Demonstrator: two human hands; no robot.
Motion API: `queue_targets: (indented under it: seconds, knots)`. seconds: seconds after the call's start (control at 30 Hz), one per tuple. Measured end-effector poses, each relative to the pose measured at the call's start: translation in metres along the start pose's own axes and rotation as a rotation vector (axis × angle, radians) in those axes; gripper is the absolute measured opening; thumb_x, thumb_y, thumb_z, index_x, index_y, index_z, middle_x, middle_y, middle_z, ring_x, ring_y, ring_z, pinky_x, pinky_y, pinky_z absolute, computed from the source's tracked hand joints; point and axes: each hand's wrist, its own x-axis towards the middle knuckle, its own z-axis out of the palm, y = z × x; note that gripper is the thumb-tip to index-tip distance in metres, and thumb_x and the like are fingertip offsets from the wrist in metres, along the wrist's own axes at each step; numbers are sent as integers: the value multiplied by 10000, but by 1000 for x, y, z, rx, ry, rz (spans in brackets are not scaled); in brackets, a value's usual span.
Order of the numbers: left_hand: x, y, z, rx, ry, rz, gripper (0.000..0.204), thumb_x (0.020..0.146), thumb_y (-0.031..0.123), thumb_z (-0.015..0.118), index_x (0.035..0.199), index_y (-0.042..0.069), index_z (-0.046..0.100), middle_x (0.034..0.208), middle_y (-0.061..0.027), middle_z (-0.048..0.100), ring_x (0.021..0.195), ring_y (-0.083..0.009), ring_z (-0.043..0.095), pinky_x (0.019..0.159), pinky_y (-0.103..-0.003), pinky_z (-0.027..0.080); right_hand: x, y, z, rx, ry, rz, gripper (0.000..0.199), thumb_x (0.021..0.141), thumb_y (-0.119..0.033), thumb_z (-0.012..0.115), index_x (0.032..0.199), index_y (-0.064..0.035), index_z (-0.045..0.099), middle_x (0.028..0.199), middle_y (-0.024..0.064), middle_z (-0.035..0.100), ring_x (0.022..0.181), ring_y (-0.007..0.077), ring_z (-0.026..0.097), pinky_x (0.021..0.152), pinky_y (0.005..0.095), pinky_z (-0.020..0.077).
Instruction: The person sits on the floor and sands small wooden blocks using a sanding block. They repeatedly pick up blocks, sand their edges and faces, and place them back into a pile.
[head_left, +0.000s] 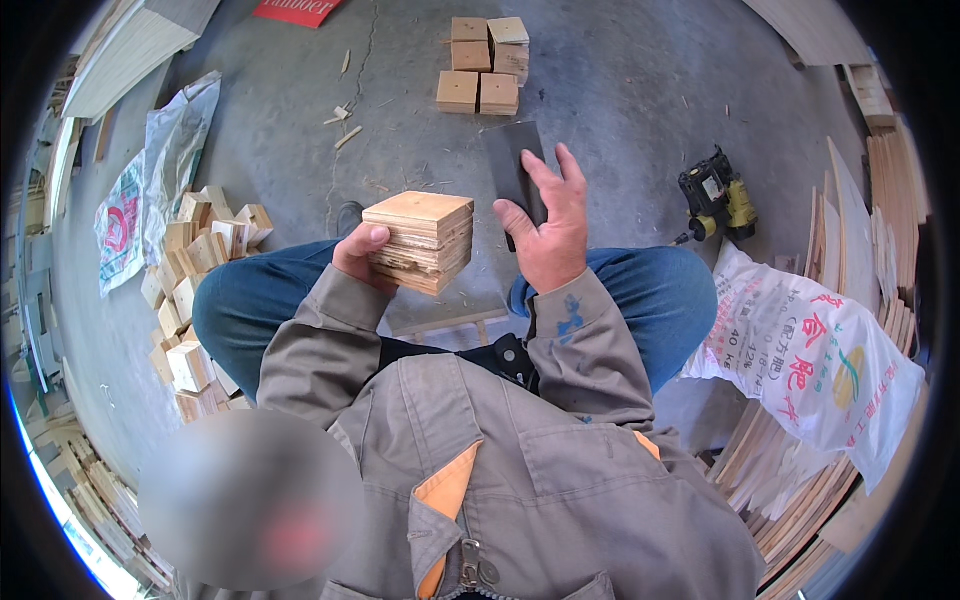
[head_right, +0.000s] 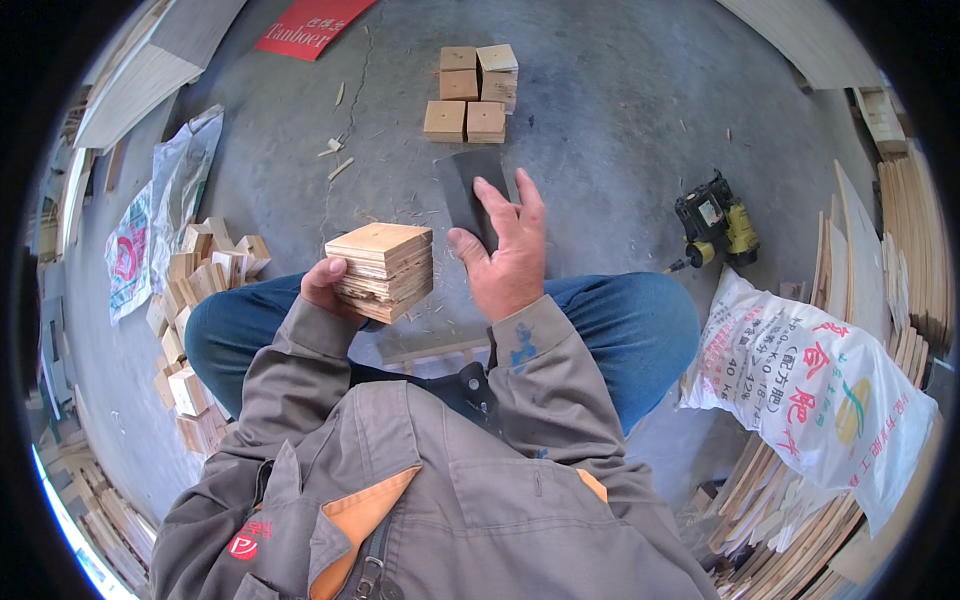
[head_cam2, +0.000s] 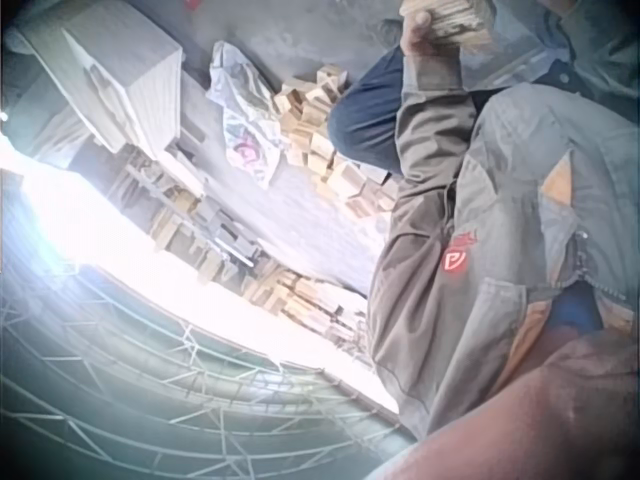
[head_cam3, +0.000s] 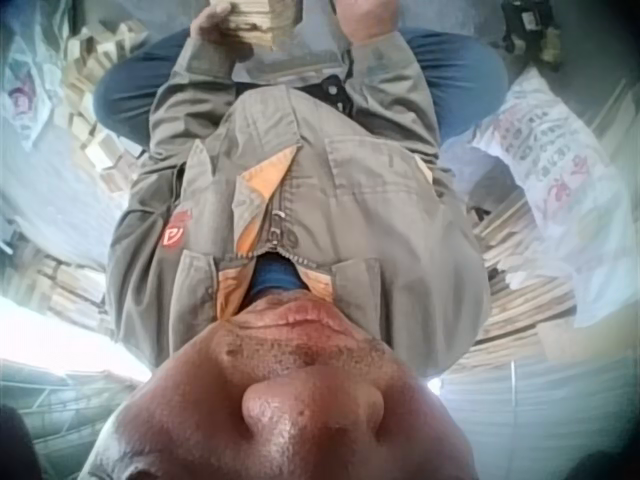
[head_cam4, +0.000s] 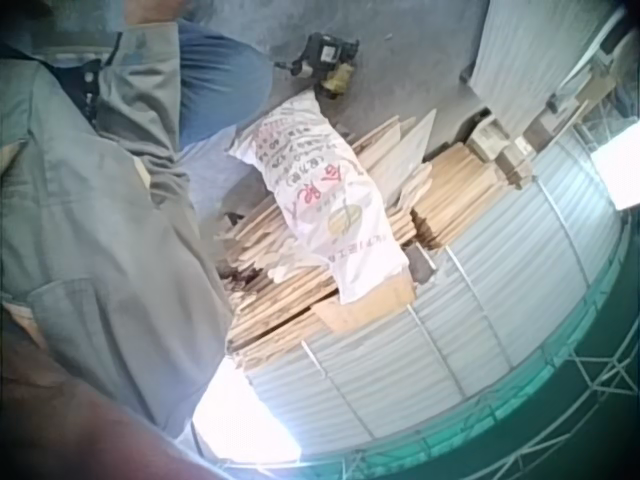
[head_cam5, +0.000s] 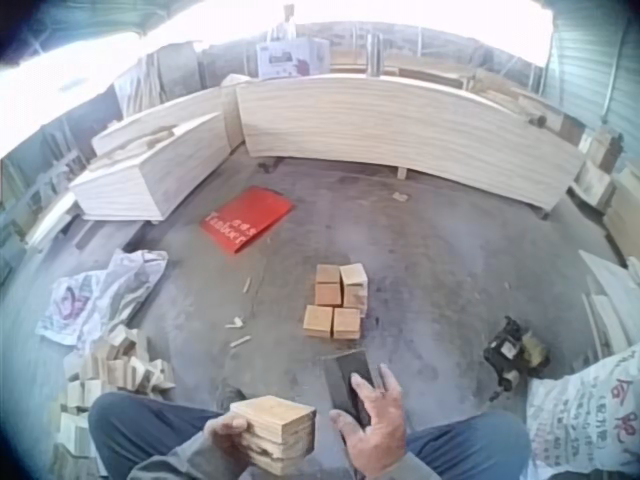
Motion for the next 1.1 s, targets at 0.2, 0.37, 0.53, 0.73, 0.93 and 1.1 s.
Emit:
queue_targets:
  seconds: [0.2,0.37,0.53,0.73,0.93,1.1]
  knots:
    - [0,-3,-2,-47,22,-59,781,731,278,805,1402,-28,552,1297,-194,683,1189,-331,667,1070,-476,524,-2,-9,0,-184,-88,-193,627,787,-142,879,1371,-245,676,1627,221,330,1390,400,449,1112,467,432]
    - [-1,-1,-7,-58,39,-102,753,738,268,800,1386,-34,563,1273,-196,695,1163,-339,680,1067,-479,528,-2,-7,-4,-154,-201,-209,650,759,-114,883,1359,-268,686,1626,199,352,1401,400,435,1120,471,420]
    - [1,1,-7,-71,57,-107,719,742,264,796,1354,-49,580,1249,-205,702,1131,-345,694,1051,-479,539,-3,-7,-8,-166,-240,-244,640,751,-57,865,1327,-282,703,1634,172,354,1401,394,448,1098,461,438]
    - [2,0,-10,-60,53,-98,695,762,273,801,1339,-52,586,1238,-206,704,1129,-340,697,1052,-472,540,-5,-8,-5,-76,-234,-251,401,796,-2,828,1149,-184,772,1591,186,427,1411,374,445,1153,447,390]
    - [2,-3,-10,-8,120,-111,773,756,291,802,1387,-73,543,1281,-236,682,1156,-364,684,1057,-511,537,-2,-8,-3,-45,-168,-204,326,688,-105,912,985,-168,794,1496,163,530,1338,375,501,1092,457,439]
    - [2,-3,-10,23,114,-132,772,757,290,801,1393,-62,541,1288,-225,681,1156,-355,684,1054,-509,538,-2,-4,-4,-94,-222,-189,352,648,-151,935,967,-176,791,1468,118,562,1310,357,511,1060,461,438]
